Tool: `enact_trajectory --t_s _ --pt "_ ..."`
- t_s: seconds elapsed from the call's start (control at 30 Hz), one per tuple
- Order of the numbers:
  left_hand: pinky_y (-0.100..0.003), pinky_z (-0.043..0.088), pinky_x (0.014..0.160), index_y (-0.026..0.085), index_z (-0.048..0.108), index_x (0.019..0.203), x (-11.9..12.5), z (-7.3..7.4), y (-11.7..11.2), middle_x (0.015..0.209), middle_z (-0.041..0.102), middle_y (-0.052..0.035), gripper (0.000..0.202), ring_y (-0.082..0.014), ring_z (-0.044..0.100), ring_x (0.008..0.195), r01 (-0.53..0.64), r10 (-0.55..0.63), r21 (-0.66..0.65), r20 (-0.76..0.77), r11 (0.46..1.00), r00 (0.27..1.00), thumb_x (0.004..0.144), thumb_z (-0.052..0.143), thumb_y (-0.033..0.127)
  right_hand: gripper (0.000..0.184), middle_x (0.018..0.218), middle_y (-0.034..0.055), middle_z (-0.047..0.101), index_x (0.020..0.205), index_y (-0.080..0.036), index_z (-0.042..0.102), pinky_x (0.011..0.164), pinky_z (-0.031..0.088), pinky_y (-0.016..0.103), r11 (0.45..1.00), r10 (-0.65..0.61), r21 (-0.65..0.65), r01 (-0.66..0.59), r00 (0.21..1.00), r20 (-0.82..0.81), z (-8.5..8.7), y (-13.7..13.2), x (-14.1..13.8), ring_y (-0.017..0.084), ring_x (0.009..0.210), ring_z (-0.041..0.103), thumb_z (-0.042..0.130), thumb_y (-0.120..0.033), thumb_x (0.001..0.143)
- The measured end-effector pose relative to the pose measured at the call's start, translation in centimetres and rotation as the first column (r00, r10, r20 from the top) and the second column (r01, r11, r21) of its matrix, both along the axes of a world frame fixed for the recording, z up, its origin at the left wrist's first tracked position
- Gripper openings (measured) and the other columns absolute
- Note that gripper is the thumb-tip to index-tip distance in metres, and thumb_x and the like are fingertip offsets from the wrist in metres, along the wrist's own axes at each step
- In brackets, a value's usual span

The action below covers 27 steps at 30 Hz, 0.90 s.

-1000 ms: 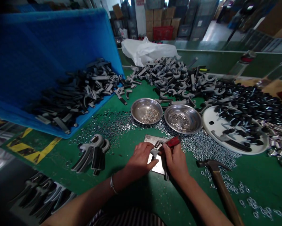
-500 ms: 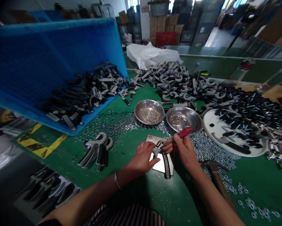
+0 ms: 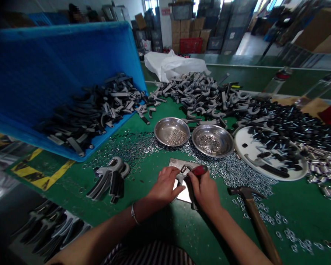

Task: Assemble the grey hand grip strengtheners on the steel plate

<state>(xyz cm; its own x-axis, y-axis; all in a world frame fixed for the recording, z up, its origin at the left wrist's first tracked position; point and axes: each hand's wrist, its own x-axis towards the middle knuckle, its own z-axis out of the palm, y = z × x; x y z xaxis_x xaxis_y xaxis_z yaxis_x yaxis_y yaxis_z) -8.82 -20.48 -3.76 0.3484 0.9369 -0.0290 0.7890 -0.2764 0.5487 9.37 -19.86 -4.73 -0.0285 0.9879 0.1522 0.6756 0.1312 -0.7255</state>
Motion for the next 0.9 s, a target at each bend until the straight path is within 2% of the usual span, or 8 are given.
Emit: enact_trajectory --t_s 0.1,0.17,0.27,0.4,0.53,0.67,0.77,0.9 --pt "-0.042 0.037 0.102 0.017 0.052 0.124 0.1 0.1 0.0 0.124 0.055 -0.0114 0.041 -0.0281 0.047 0.117 0.000 0.001 0.008 -0.007 1.000 1.000 0.090 0.062 0.036 0.029 0.079 0.0140 0.071 0.099 -0.019 0.051 0.062 0.048 0.036 0.998 0.049 0.011 -0.055 0.952 0.302 0.6 0.5 -1.4 0.030 0.070 0.070 0.040 -0.046 0.097" --pt "-0.041 0.038 0.100 0.017 0.053 0.122 0.3 0.2 -0.1 0.122 0.056 -0.0111 0.038 -0.0279 0.047 0.115 -0.015 0.015 0.005 -0.013 1.000 1.000 0.089 0.062 0.035 0.023 0.073 0.0105 0.069 0.097 -0.021 0.048 0.057 0.046 0.034 0.996 0.089 -0.030 -0.084 0.951 0.297 1.7 1.0 -2.2 0.028 0.064 0.068 0.041 -0.043 0.096" --pt "-0.040 0.039 0.098 0.018 0.054 0.122 0.4 0.3 -0.1 0.123 0.056 -0.0106 0.036 -0.0276 0.048 0.115 -0.035 0.035 0.007 -0.019 0.999 0.999 0.091 0.061 0.033 0.021 0.070 0.0049 0.068 0.094 -0.026 0.043 0.055 0.048 0.034 0.985 0.146 -0.083 -0.150 0.988 -0.056 3.9 0.5 -2.6 0.024 0.056 0.065 0.036 -0.045 0.098" --pt "-0.041 0.037 0.100 0.018 0.052 0.129 0.4 0.3 -0.3 0.130 0.055 -0.0110 0.040 -0.0279 0.047 0.119 -0.044 0.046 0.039 -0.032 0.998 0.998 0.093 0.058 0.035 0.022 0.077 0.0006 0.070 0.099 -0.029 0.044 0.060 0.053 0.034 0.963 0.133 -0.139 -0.231 0.855 -0.502 4.6 -2.4 0.0 0.020 0.055 0.064 0.035 -0.049 0.100" --pt "-0.042 0.034 0.105 0.017 0.049 0.135 0.6 0.0 -1.0 0.136 0.052 -0.0117 0.051 -0.0292 0.045 0.123 -0.047 0.049 0.036 -0.051 0.998 0.997 0.091 0.062 0.039 0.028 0.069 0.0017 0.069 0.096 -0.025 0.055 0.056 0.051 0.036 0.948 -0.015 -0.315 -0.035 0.988 -0.156 1.4 -5.0 6.4 0.024 0.057 0.065 0.051 -0.052 0.092" --pt "-0.046 0.035 0.105 0.015 0.049 0.137 0.2 0.8 -0.6 0.138 0.052 -0.0144 0.057 -0.0332 0.046 0.123 0.011 -0.006 0.045 -0.101 0.999 0.995 0.089 0.063 0.044 0.035 0.083 0.0094 0.073 0.094 -0.023 0.066 0.065 0.052 0.042 0.962 -0.008 -0.261 0.082 0.962 0.274 -0.6 -5.9 11.5 0.031 0.071 0.069 0.055 -0.055 0.088" --pt "-0.045 0.037 0.102 0.018 0.057 0.130 -1.2 3.0 2.8 0.127 0.060 -0.0119 0.040 -0.0300 0.053 0.116 0.107 -0.089 0.122 -0.145 0.987 0.985 0.095 0.056 0.039 0.034 0.097 0.0105 0.072 0.103 -0.023 0.068 0.070 0.053 0.042 0.988 -0.014 -0.139 0.066 0.938 0.347 0.5 -4.2 12.3 0.029 0.081 0.069 0.050 -0.049 0.093" --pt "-0.044 0.036 0.104 0.016 0.067 0.110 -2.8 6.0 10.8 0.113 0.066 -0.0127 0.026 -0.0277 0.055 0.114 0.069 -0.016 0.186 -0.270 0.980 0.963 0.099 0.045 0.023 0.027 0.095 0.0088 0.070 0.094 -0.020 0.070 0.081 0.051 0.040 0.982 0.152 0.037 -0.184 0.895 0.419 3.4 2.6 8.9 0.026 0.090 0.066 0.049 -0.036 0.096"
